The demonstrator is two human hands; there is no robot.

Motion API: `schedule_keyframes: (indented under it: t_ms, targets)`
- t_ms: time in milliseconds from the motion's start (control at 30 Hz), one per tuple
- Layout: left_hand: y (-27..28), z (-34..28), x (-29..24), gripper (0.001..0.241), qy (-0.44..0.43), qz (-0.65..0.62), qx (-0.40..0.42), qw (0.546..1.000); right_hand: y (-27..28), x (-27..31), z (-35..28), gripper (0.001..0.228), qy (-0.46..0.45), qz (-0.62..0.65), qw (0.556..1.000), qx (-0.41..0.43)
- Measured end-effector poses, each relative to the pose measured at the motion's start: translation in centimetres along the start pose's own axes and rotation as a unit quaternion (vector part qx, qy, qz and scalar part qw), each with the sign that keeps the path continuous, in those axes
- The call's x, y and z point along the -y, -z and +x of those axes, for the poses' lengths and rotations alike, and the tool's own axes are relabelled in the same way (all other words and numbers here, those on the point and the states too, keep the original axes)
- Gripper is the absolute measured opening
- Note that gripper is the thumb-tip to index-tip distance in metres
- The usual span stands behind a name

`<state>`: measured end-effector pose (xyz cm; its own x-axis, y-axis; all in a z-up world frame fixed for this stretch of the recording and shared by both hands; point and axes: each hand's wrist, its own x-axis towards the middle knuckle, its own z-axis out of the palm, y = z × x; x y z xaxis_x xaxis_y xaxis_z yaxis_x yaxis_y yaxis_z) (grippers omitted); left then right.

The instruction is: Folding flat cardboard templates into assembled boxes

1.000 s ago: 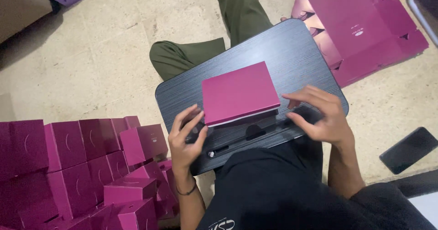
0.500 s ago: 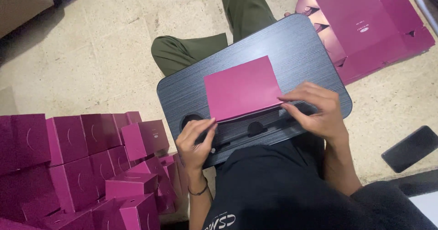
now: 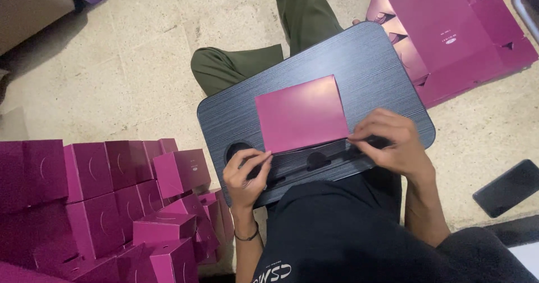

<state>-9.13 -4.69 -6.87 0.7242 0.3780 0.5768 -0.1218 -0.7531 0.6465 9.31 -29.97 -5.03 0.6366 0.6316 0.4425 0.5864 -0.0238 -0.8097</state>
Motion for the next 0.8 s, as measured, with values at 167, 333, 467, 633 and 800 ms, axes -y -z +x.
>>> schedule_keyframes:
  t_ms: [167, 333, 467, 633, 800]
  targets:
    - [0.0, -0.9, 0.6, 0.017, 0.020, -0.015, 0.009, 1.000, 0.0, -0.6, -0.6, 0.005, -0.029, 0.012, 0.999, 0.020]
    - [-1.0, -1.3, 1.1, 0.034, 0.154, -0.065, -0.011, 0.986, -0.2, -5.1, -2.5, 0.013, -0.102, 0.030, 0.993, -0.044]
    - [-2.0, -1.2, 1.6, 0.049, 0.208, -0.106, 0.006, 0.972, -1.9, -5.5, -2.0, 0.032, -0.212, 0.072, 0.974, -0.040]
    - [-1.3, -0.4, 0.9, 0.046, 0.263, -0.088, 0.070, 0.958, -2.5, -1.9, 0.1, 0.030, -0.258, -0.029, 0.965, 0.044]
    - [-0.4, -0.9, 1.0, 0.054, 0.251, -0.109, 0.105, 0.956, -3.0, -4.6, -1.9, 0.023, -0.264, -0.027, 0.961, 0.081]
